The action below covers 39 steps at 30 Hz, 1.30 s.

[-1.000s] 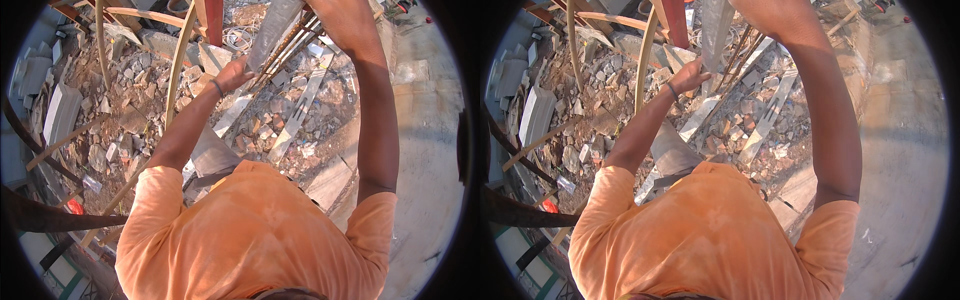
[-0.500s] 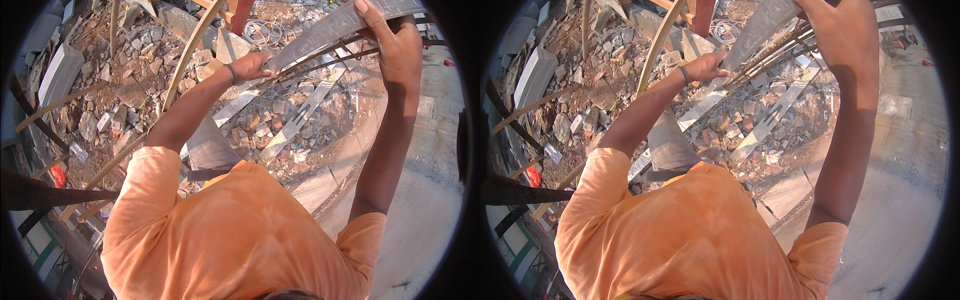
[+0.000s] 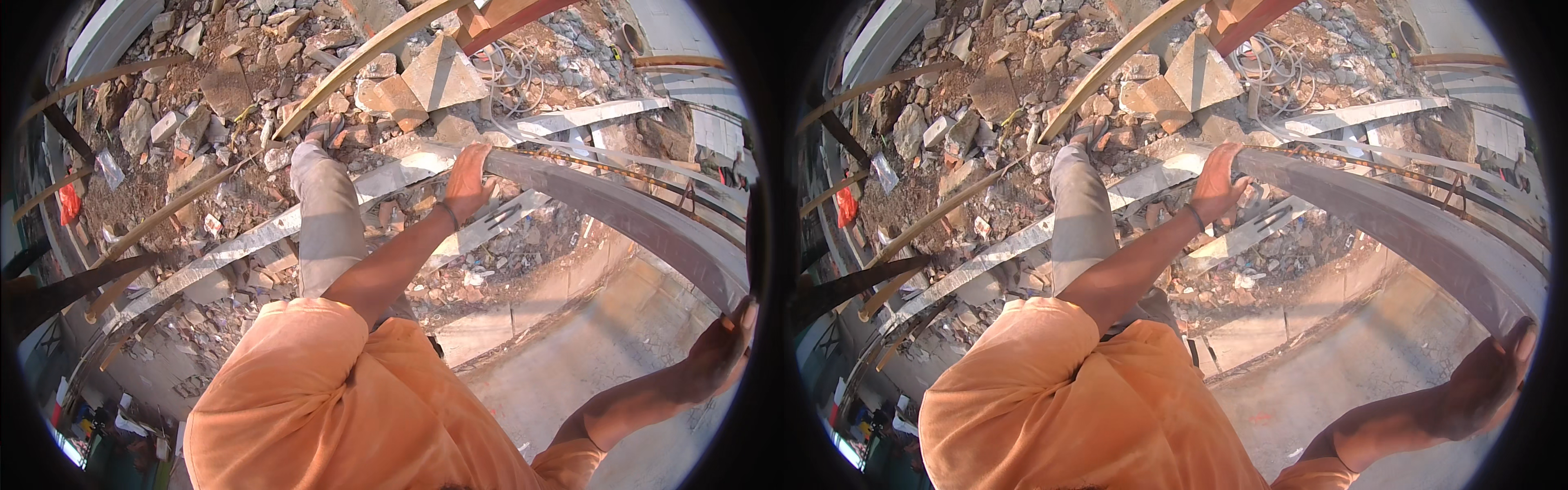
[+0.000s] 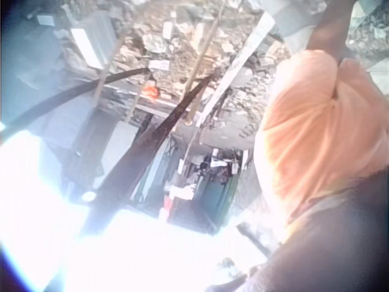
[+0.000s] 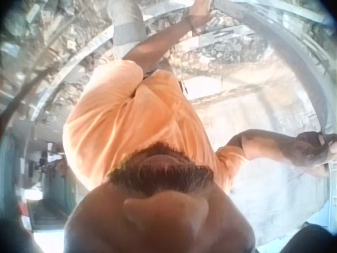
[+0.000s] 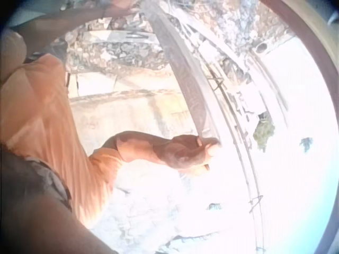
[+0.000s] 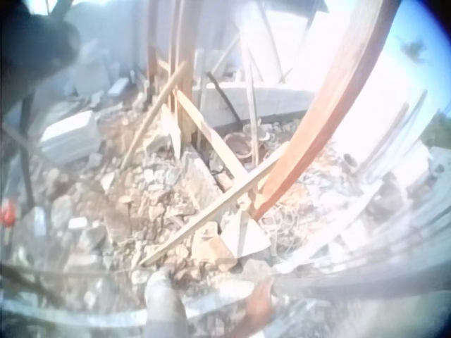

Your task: The person positions a metal stud against a concrete base and a vertical rebar structure, then uses a hammer to secure it by striking the base or the stud.

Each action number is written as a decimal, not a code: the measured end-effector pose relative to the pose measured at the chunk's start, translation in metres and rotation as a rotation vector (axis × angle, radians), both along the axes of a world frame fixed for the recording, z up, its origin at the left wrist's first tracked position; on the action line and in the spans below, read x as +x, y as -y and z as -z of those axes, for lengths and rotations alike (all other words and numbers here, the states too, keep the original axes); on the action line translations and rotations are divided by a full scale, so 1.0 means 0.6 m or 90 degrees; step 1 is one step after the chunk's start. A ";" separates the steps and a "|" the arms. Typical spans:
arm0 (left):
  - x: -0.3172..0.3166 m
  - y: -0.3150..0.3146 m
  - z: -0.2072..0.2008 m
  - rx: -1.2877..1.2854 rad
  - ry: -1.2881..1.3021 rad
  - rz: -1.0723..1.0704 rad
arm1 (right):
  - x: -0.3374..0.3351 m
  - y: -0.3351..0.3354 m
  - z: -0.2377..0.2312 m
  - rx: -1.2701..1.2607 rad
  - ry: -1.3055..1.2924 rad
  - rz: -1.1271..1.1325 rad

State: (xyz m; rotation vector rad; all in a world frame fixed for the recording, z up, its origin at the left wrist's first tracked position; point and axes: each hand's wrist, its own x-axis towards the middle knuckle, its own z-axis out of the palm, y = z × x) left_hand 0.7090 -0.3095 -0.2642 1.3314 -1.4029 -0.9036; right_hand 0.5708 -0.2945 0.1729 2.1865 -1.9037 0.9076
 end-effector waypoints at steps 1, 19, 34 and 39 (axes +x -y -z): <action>0.003 0.005 0.010 0.009 0.000 -0.002 | -0.001 -0.003 -0.002 0.002 -0.006 0.000; 0.179 0.101 -0.029 -0.007 0.267 0.504 | 0.055 0.019 -0.021 -0.048 -0.274 -0.225; 0.143 0.102 -0.052 -0.049 0.233 0.508 | 0.143 -0.017 -0.039 0.009 0.262 -0.249; 0.139 0.110 -0.069 0.081 0.311 0.551 | 0.143 -0.021 -0.041 0.059 0.267 -0.121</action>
